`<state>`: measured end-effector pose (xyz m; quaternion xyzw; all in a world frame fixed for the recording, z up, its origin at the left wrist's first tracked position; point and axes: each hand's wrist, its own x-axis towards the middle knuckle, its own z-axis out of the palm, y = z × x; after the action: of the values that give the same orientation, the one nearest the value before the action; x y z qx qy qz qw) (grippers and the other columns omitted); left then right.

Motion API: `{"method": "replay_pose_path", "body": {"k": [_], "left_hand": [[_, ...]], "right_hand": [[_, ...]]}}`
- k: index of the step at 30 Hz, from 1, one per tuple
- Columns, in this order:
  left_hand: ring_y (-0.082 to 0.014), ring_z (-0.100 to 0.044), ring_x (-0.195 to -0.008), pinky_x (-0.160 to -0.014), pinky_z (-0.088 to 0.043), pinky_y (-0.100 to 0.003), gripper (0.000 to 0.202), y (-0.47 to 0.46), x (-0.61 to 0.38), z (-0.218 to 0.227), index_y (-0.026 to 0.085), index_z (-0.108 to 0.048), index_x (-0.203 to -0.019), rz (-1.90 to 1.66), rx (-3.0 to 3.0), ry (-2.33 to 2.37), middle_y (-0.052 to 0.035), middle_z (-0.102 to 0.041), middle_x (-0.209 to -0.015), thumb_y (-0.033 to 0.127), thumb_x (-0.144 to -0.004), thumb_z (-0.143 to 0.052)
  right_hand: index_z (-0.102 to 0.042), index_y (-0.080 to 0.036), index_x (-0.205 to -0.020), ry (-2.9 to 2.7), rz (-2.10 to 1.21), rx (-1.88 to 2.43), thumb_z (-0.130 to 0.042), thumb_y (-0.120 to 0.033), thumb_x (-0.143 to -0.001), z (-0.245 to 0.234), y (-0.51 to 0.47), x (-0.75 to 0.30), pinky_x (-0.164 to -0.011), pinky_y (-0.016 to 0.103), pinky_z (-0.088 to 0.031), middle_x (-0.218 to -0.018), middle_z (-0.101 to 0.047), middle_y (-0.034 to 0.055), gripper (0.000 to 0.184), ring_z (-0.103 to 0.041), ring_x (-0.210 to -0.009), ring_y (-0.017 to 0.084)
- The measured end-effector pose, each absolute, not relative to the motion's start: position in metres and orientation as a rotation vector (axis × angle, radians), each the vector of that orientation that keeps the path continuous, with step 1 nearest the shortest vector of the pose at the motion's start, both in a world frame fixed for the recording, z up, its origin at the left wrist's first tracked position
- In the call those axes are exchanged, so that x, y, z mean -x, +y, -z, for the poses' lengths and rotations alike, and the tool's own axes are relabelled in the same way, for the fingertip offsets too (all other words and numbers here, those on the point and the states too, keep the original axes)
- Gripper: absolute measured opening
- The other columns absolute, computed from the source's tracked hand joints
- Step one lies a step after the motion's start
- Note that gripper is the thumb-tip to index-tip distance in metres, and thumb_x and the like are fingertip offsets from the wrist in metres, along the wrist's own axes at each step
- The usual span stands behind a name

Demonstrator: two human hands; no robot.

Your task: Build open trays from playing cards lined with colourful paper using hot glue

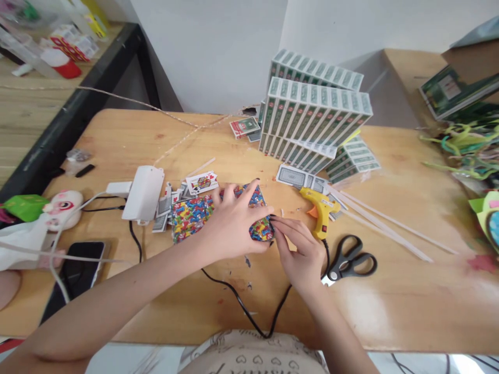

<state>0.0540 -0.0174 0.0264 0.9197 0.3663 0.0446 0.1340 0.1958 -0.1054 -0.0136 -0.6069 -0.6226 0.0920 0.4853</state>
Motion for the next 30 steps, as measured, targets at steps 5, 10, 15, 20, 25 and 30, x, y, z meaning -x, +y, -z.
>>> {"method": "replay_pose_path", "body": {"k": [5,10,15,20,25,30], "left_hand": [[-0.0425,-0.032,-0.118,-0.090,-0.024,-0.060,0.046,-0.018,-0.054,-0.025,0.034,-0.062,-0.107,-0.131,-2.678,1.031,-0.0091,-0.028,-0.148,0.051,-0.065,-0.068],[-0.0448,-0.028,-0.122,-0.092,-0.024,-0.064,0.032,-0.017,-0.055,-0.027,0.029,-0.063,-0.100,-0.119,-2.710,0.896,-0.0036,-0.032,-0.149,0.045,-0.072,-0.064],[-0.0475,-0.027,-0.124,-0.090,-0.025,-0.067,0.024,-0.015,-0.056,-0.029,0.027,-0.064,-0.095,-0.087,-2.728,0.807,0.0019,-0.030,-0.151,0.038,-0.074,-0.064],[-0.0457,-0.027,-0.125,-0.093,-0.024,-0.068,0.024,-0.019,-0.056,-0.030,0.029,-0.063,-0.097,-0.080,-2.721,0.853,0.0025,-0.038,-0.146,0.039,-0.076,-0.061],[-0.0476,-0.026,-0.126,-0.092,-0.027,-0.069,0.034,-0.021,-0.055,-0.030,0.028,-0.059,-0.108,-0.069,-2.688,1.252,-0.0031,-0.044,-0.140,0.049,-0.083,-0.049],[-0.0497,-0.033,-0.122,-0.088,-0.031,-0.069,0.045,-0.010,-0.073,-0.032,0.028,-0.054,-0.118,0.001,-2.664,1.462,-0.0094,-0.035,-0.145,0.056,-0.084,-0.042]], "right_hand": [[-0.069,-0.019,-0.095,-1.481,-0.164,1.492,-0.057,-0.007,-0.082,0.017,-0.107,-0.191,-0.076,0.033,-0.057,-0.091,-0.073,0.0084,0.021,-0.068,-0.084,0.017],[-0.066,-0.021,-0.103,-1.538,-0.053,1.474,-0.056,-0.002,-0.080,0.018,-0.114,-0.190,-0.071,0.030,-0.057,-0.084,-0.072,0.0064,0.031,-0.068,-0.078,0.017],[-0.059,-0.021,-0.120,-1.651,0.019,1.463,-0.054,0.001,-0.079,0.022,-0.127,-0.189,-0.079,0.034,-0.058,-0.097,-0.073,0.0091,0.047,-0.068,-0.093,0.020],[-0.061,-0.021,-0.116,-1.610,-0.052,1.495,-0.057,0.000,-0.078,0.021,-0.136,-0.188,-0.080,0.034,-0.057,-0.096,-0.072,0.0086,0.043,-0.067,-0.092,0.019],[-0.068,-0.019,-0.091,-0.984,-0.299,1.815,-0.065,-0.026,-0.077,0.022,-0.134,-0.204,-0.066,0.031,-0.057,-0.080,-0.072,0.0056,0.016,-0.068,-0.070,0.017],[-0.072,-0.019,-0.080,-0.852,-0.366,1.998,-0.067,-0.033,-0.070,0.025,-0.122,-0.249,-0.066,0.031,-0.052,-0.079,-0.072,0.0057,0.019,-0.066,-0.069,0.019]]}}
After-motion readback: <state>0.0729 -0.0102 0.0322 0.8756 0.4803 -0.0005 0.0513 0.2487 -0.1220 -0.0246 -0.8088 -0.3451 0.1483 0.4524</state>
